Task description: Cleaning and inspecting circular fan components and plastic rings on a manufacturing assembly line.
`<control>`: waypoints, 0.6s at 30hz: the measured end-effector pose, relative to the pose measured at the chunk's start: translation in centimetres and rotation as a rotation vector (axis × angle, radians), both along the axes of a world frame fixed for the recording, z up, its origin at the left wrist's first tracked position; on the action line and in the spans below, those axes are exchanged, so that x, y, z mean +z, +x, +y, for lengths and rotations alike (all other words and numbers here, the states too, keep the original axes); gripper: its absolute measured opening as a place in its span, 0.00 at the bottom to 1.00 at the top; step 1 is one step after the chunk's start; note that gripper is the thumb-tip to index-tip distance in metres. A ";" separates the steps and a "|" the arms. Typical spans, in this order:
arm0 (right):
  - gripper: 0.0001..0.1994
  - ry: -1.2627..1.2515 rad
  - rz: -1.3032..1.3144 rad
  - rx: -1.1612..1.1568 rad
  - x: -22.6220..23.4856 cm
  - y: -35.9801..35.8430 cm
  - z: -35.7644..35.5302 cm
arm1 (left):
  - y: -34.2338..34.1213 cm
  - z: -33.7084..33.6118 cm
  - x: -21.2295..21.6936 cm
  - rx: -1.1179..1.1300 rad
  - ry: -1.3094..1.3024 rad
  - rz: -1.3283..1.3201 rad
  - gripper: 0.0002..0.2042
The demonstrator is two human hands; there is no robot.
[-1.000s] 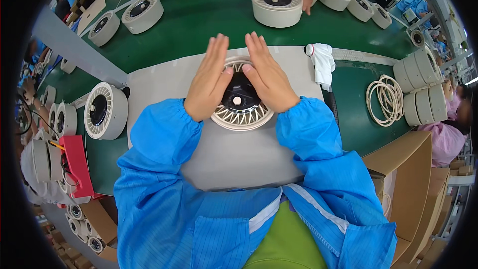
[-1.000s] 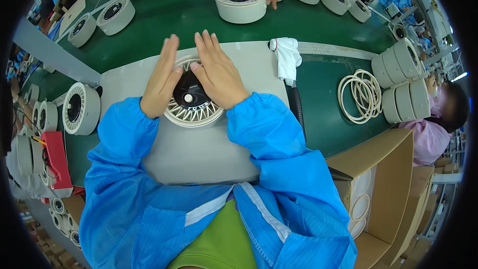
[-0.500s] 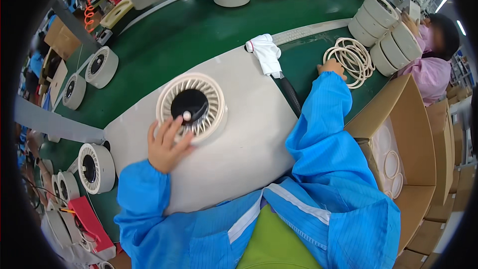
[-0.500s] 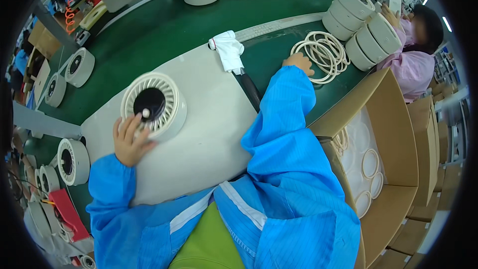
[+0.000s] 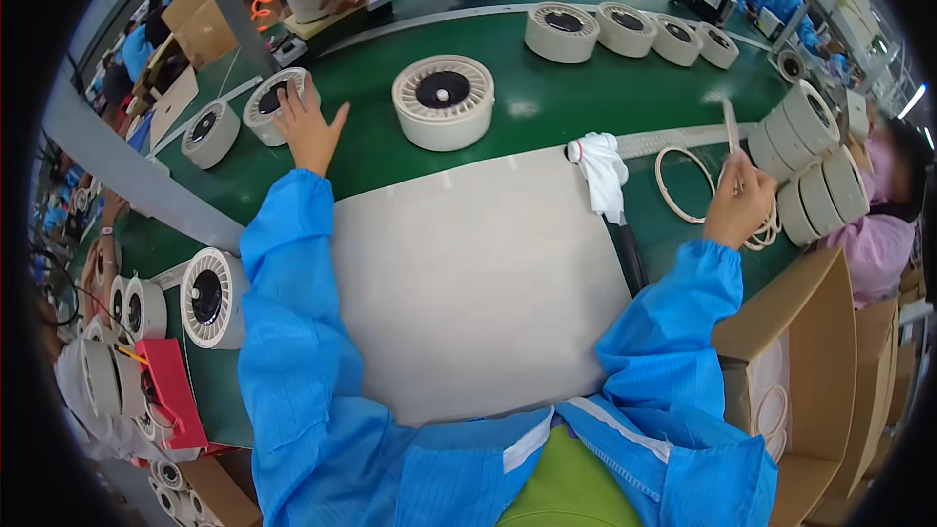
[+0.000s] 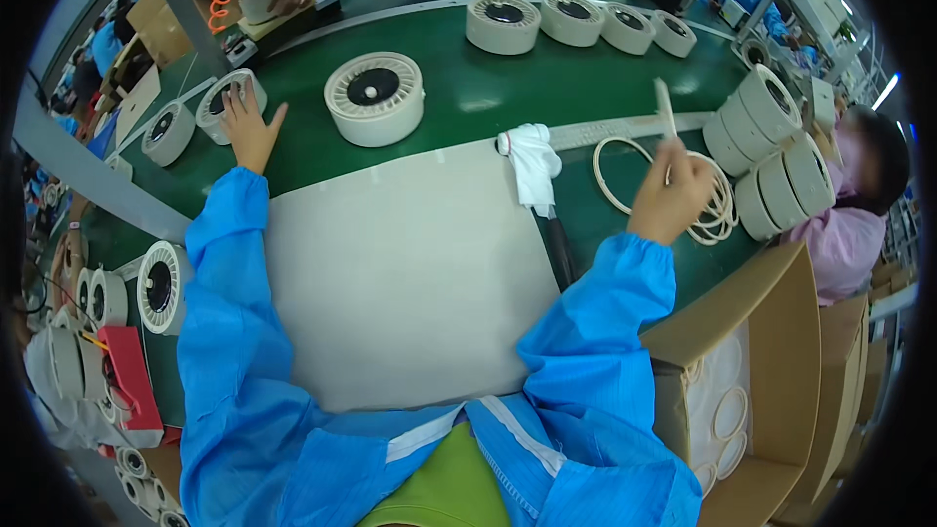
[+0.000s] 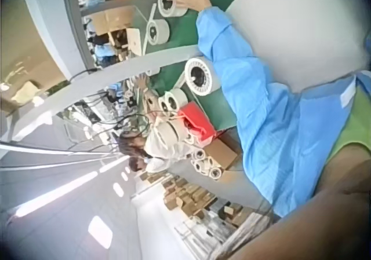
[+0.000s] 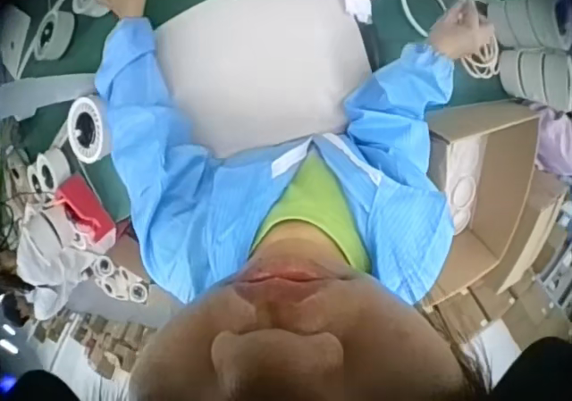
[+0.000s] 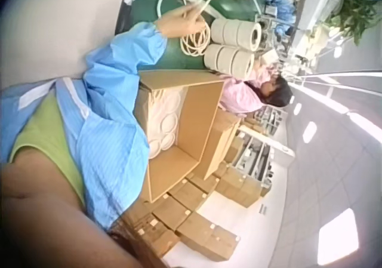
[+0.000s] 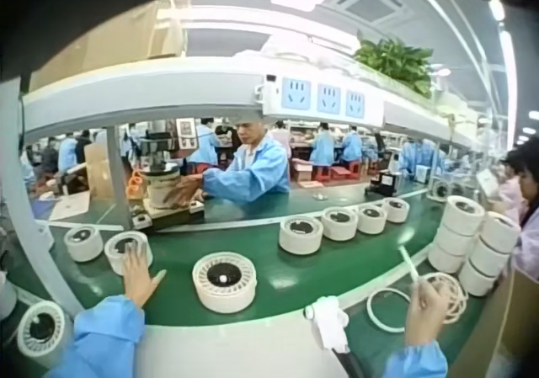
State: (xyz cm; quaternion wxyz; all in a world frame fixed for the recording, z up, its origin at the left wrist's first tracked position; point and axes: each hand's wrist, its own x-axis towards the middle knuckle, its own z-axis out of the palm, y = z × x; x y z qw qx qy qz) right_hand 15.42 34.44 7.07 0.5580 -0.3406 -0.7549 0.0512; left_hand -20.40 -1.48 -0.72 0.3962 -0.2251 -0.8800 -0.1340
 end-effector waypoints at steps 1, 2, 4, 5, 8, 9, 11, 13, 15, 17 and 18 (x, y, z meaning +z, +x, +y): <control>0.06 -0.002 -0.012 0.214 0.4 -0.9 -2.0 | -1.1 -1.7 -0.7 0.137 -0.109 -0.024 0.36; 0.06 -0.132 -0.130 0.463 0.0 -1.6 -3.1 | -2.2 -2.6 -0.9 0.267 -0.214 -0.042 0.37; 0.05 -0.310 -0.424 0.875 -1.6 -2.9 -5.5 | -4.5 -3.9 -1.5 0.265 -0.272 -0.034 0.37; 0.04 -0.361 -0.605 1.038 -2.3 -3.6 -6.6 | -5.3 -4.4 -1.5 0.256 -0.339 -0.042 0.37; 0.06 -0.324 -0.811 1.131 -4.2 -4.4 -8.8 | -6.3 -4.5 -1.0 0.238 -0.377 -0.084 0.37; 0.07 -0.269 -0.802 1.137 -5.4 -4.4 -8.6 | -6.0 -3.8 -0.4 0.222 -0.355 -0.116 0.37; 0.08 -0.162 -0.788 1.156 -7.0 -4.4 -8.0 | -4.4 -3.2 -0.2 0.216 -0.328 -0.156 0.37; 0.09 -0.254 -0.781 1.126 -6.0 -4.4 -7.8 | 0.0 -2.9 0.8 -0.099 -0.149 -0.209 0.36; 0.09 -0.467 -0.757 1.024 -5.2 -4.0 -7.3 | 8.2 -1.3 3.0 -0.354 -0.111 -0.192 0.36; 0.09 -0.489 -0.733 0.981 -4.7 -4.1 -7.0 | 15.4 -2.1 3.6 -0.479 -0.195 -0.328 0.35; 0.10 -0.502 -0.699 0.927 -4.6 -4.2 -6.8 | 18.3 -2.6 3.5 -0.547 -0.317 -0.275 0.34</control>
